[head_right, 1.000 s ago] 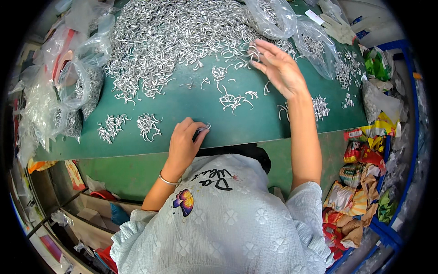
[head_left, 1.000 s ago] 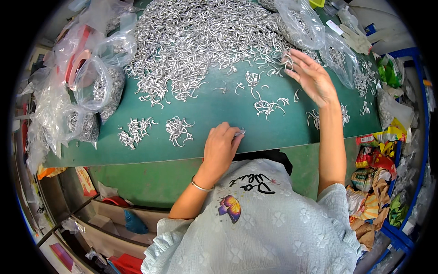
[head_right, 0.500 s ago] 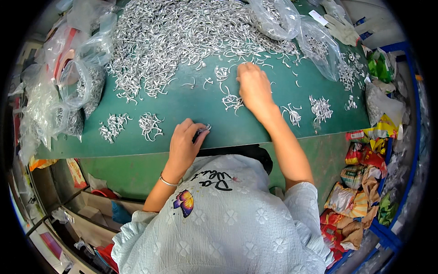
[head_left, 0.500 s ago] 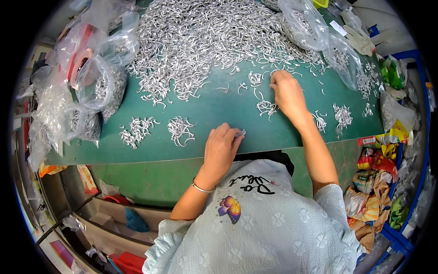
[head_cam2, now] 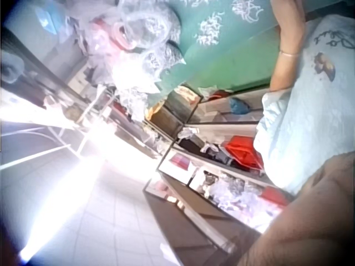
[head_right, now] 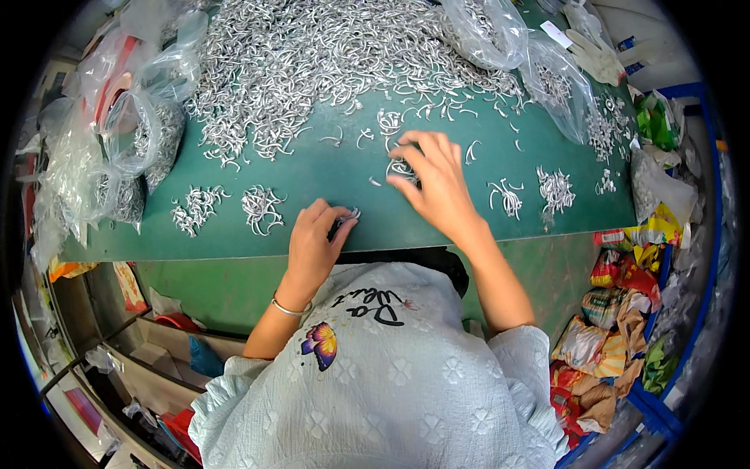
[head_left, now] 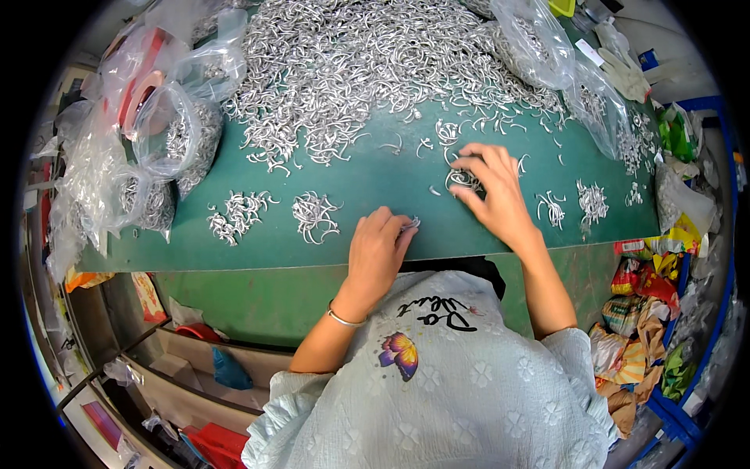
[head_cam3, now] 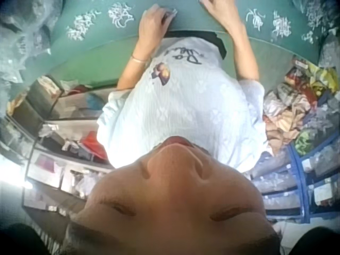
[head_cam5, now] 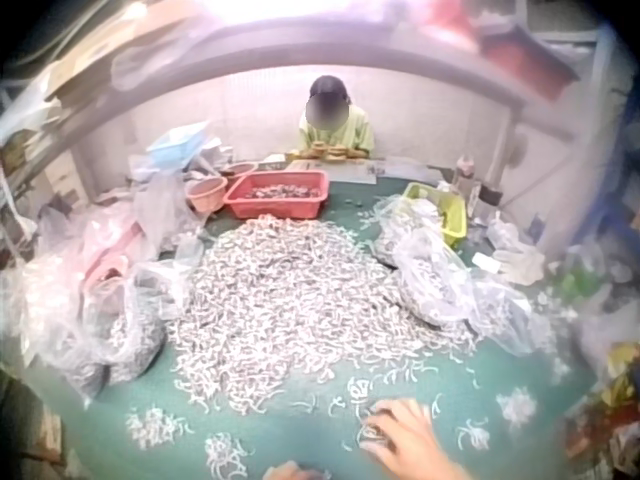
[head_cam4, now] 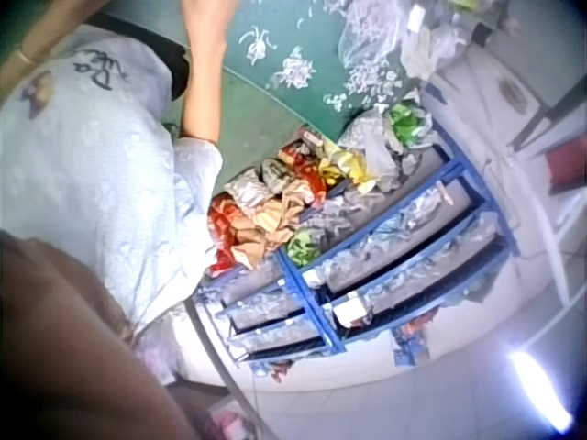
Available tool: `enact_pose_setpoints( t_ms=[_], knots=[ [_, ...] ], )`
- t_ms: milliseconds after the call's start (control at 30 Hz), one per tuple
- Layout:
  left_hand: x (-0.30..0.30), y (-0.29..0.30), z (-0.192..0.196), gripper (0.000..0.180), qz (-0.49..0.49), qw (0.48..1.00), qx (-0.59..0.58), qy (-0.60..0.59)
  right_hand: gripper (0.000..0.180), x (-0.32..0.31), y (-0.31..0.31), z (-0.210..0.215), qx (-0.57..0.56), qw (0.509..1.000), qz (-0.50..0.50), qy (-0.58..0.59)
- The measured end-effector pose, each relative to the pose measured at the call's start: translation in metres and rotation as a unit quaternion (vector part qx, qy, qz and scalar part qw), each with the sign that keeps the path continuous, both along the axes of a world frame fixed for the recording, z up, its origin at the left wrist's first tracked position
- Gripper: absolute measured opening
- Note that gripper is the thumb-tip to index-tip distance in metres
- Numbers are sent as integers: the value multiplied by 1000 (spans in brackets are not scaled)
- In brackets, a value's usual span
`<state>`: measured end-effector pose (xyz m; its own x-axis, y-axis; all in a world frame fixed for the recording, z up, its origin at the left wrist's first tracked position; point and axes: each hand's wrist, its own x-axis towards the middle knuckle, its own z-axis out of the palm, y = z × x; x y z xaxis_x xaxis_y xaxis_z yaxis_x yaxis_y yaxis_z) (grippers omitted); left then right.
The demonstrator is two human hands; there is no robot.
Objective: The person sorts through a large pile of silver-colored metal components on a green workbench, picking them up by hand and placing them into different bags and piles.
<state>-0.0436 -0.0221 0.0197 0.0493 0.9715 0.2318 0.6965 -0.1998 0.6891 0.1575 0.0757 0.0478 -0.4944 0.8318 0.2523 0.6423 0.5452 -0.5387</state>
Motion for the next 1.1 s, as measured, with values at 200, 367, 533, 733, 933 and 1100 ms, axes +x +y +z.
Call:
enact_pose_setpoints(
  t_ms=[200,367,533,733,933,1100],
  knots=[
    [0,1,-1,17,-4,1000,4,-4,23,34,5,-28,85,991,-81,-70],
    [1,1,-2,16,7,1000,4,-5,23,17,17,-19,96,989,-112,-23],
    [3,6,1,14,29,1000,1,7,17,-39,32,-26,115,992,-45,-24],
    [-3,7,-2,13,56,998,-16,13,11,-25,17,-6,68,996,-36,-34],
    [0,8,-3,20,80,997,4,10,19,5,-9,2,-2,999,13,-42],
    [14,14,8,23,41,999,30,1,27,5,-1,-15,16,999,-38,-12]
  ],
)
